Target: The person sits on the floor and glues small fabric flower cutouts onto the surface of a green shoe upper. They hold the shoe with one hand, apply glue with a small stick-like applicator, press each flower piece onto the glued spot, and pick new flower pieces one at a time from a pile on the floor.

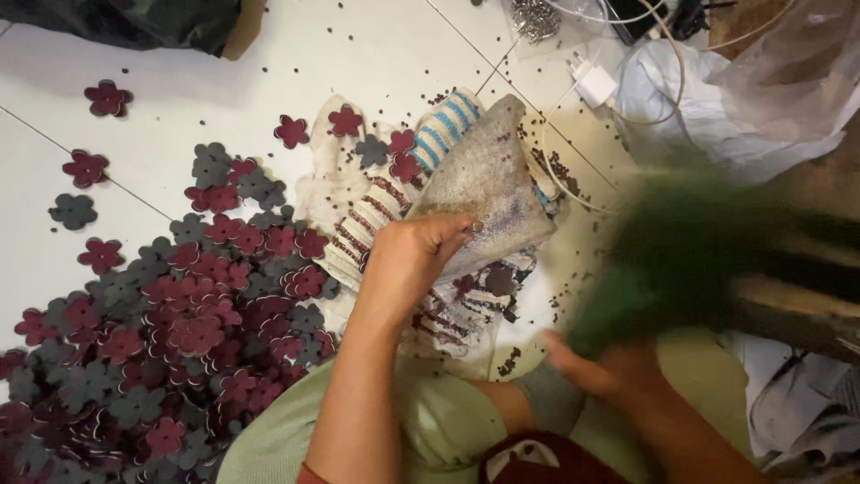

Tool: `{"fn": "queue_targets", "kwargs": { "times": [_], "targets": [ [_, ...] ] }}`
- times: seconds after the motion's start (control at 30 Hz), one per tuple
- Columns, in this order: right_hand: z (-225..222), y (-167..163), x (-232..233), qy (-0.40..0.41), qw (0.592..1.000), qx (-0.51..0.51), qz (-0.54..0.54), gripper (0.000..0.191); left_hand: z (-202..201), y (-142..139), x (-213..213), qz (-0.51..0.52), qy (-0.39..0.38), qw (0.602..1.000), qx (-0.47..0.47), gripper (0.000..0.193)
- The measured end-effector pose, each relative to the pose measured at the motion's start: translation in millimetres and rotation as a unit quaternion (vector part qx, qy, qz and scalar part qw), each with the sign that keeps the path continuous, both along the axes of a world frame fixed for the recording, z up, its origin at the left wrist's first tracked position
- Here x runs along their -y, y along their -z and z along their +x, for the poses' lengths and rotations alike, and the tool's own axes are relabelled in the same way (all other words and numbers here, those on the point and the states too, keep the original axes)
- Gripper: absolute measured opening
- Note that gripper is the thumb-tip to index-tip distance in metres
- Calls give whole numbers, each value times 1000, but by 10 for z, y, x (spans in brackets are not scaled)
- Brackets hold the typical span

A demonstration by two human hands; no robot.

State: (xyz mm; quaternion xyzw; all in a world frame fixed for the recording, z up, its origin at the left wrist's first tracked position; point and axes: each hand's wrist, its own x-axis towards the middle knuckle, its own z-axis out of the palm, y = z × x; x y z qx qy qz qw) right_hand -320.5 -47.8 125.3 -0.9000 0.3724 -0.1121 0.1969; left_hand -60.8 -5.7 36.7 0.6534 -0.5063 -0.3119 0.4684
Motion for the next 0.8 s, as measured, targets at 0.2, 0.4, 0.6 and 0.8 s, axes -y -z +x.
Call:
{"fn": "queue_targets", "kwargs": {
  "times": [0.2, 0.4, 0.6, 0.8],
  "targets": [
    [174, 56, -44, 181, 965, -151, 113, 110, 4, 22, 38, -5, 18, 1000, 4, 9],
    [-41, 11, -51, 121, 978, 41, 164, 101, 11, -39, 22, -1, 18, 1000, -10, 13],
    [-243, -399, -52, 100, 899, 352, 243, 104, 15, -33, 45, 4, 19, 1000, -8, 21],
    [178, -28, -70, 93, 987, -100, 80, 116, 5, 11, 51, 25, 26, 999, 18, 18]
  ]
}}
